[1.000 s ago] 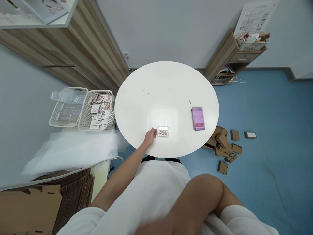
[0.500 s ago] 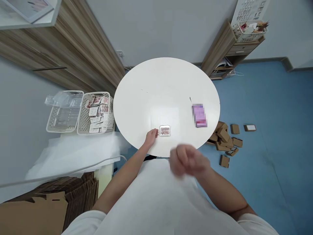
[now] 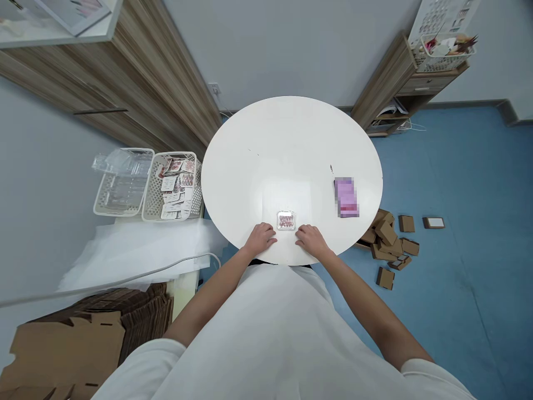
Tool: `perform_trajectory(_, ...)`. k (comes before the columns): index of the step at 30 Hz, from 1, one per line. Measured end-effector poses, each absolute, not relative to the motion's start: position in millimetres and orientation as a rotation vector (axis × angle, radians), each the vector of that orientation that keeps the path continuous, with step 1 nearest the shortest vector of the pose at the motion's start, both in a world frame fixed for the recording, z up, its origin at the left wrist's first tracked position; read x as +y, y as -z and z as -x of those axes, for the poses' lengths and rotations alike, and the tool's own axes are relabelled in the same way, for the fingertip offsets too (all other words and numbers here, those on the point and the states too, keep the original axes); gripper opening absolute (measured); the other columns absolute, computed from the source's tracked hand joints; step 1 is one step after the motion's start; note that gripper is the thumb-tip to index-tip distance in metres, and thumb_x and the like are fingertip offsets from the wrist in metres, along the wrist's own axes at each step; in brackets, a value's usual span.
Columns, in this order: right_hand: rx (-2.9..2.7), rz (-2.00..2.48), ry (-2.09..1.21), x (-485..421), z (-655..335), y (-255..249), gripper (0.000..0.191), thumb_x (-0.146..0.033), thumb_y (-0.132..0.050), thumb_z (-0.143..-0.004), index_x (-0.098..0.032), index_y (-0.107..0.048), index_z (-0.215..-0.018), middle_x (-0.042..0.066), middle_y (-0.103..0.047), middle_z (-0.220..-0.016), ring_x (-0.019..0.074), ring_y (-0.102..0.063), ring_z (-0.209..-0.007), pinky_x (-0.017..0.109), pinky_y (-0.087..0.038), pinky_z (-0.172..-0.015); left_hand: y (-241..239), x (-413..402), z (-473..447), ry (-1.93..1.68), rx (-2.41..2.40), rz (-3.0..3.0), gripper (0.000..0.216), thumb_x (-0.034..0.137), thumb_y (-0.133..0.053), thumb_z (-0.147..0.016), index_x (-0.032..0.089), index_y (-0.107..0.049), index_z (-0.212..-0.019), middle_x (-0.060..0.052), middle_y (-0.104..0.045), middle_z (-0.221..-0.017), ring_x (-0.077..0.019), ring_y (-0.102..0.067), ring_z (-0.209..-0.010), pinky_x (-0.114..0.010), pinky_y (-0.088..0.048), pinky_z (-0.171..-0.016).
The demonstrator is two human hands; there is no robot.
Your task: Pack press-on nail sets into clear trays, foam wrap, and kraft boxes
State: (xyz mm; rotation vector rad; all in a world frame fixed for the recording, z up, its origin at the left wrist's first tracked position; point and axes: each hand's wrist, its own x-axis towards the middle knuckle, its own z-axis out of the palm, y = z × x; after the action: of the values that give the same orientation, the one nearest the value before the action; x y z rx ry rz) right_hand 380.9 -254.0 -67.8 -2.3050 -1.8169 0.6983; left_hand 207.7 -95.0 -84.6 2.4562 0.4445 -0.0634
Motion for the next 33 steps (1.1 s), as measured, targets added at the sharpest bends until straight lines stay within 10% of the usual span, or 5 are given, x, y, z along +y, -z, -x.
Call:
perform_trajectory(8,-1.946,2.350,-0.562,-248.4,-377.7,73.6,0.025,-0.009,-0.034,-0.085,-0.017,-0.057,-0.087,0.010,-0.056,-0.092,0.0206,-0.045,-0.083,0.032,-0.028,-0.073,80.0,-95.9,-210.5,0.111,0.422,-2.496,0.024,0.042,-0.055,-0.073,0.021,-0.058,-0.085,-0.008,-0.055,-0.091,-0.0226,-0.047,-0.089,-0.035,-0.034,-0.075)
perform_trajectory(27,-1.608,2.456,-0.627,-238.2,-378.6,67.7,0.026,-0.035,-0.034,-0.088,-0.019,-0.054,-0.091,0.008,-0.059,-0.088,0.0205,-0.050,-0.084,0.034,-0.027,-0.079,68.8,-88.9,-235.3,0.186,0.761,-2.309,0.028,0.032,-0.031,-0.085,0.021,-0.057,-0.078,-0.005,-0.061,-0.070,-0.0202,-0.055,-0.067,-0.034,-0.034,-0.073)
perform_trajectory(33,-1.426,2.516,-0.723,-225.3,-381.4,69.6,0.027,-0.029,-0.031,-0.088,-0.020,-0.053,-0.076,0.006,-0.059,-0.082,0.0184,-0.051,-0.079,0.032,-0.029,-0.075,69.2,-87.3,-238.8,0.112,0.835,-2.295,0.026,0.026,-0.042,-0.079,0.019,-0.053,-0.101,-0.008,-0.061,-0.086,-0.0242,-0.056,-0.082,-0.036,-0.036,-0.075)
